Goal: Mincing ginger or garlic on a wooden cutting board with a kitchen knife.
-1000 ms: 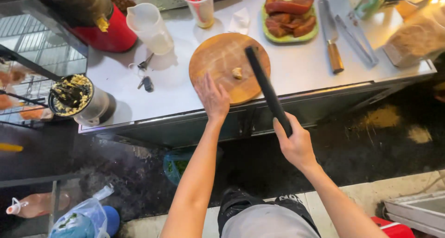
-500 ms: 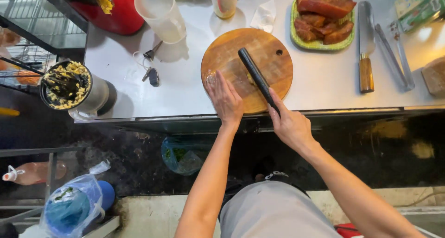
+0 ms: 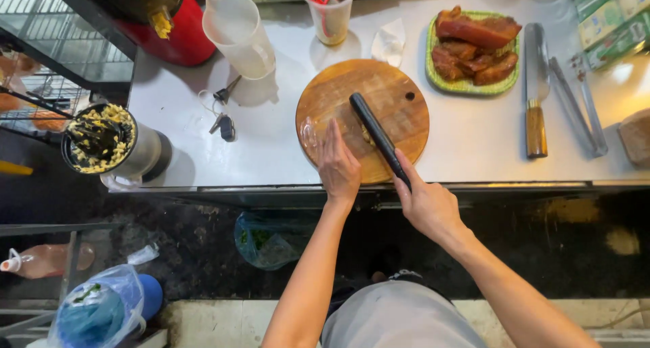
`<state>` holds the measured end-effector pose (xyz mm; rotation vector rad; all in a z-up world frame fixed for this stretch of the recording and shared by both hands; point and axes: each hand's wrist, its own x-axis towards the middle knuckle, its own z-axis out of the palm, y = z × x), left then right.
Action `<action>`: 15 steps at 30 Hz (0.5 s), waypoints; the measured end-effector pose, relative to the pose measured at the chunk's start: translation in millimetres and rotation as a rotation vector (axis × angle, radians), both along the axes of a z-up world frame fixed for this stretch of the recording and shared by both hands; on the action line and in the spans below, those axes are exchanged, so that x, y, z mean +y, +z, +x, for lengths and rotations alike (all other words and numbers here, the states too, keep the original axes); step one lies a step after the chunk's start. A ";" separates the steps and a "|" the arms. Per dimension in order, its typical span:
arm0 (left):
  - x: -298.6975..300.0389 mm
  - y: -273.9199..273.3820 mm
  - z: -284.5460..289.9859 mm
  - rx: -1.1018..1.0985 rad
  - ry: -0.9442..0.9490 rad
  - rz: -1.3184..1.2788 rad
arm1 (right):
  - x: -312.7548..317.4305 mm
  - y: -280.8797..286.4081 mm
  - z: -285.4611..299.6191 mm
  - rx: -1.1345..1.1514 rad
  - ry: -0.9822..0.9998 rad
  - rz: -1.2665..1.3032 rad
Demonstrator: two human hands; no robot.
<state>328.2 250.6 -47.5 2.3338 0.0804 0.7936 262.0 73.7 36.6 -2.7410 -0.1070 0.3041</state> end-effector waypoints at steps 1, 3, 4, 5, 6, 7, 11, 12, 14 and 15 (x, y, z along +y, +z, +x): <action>-1.4 -0.8 -4.9 0.023 -0.029 -0.020 | 2.8 6.4 -5.4 0.002 -0.016 0.033; -3.6 0.1 -0.3 0.054 -0.039 -0.037 | -2.6 3.0 -6.7 -0.003 -0.005 0.018; -4.0 0.3 7.8 0.087 -0.043 -0.051 | -5.0 0.3 -1.2 -0.006 0.011 0.005; -3.5 -2.7 -1.6 0.104 -0.045 -0.056 | -4.7 3.0 -5.7 0.011 0.008 0.000; -3.1 -6.5 -11.0 0.116 -0.055 -0.029 | -4.5 4.7 -9.9 -0.045 0.003 0.052; -1.9 -6.9 -10.7 0.114 -0.062 0.001 | -3.9 8.5 -5.4 -0.116 0.000 0.105; -0.4 -26.1 -3.8 0.081 -0.053 0.032 | 3.9 53.6 -14.4 -0.274 -0.073 0.259; -1.5 -27.3 -6.5 0.081 -0.036 0.014 | 4.2 51.9 -18.2 -0.502 -0.014 0.346; -2.4 -18.5 -7.3 0.072 -0.020 -0.002 | 4.2 30.6 -17.6 -0.739 0.050 0.432; -2.9 -9.1 -7.2 0.070 -0.013 -0.014 | 3.5 10.9 -14.3 -0.359 0.034 0.170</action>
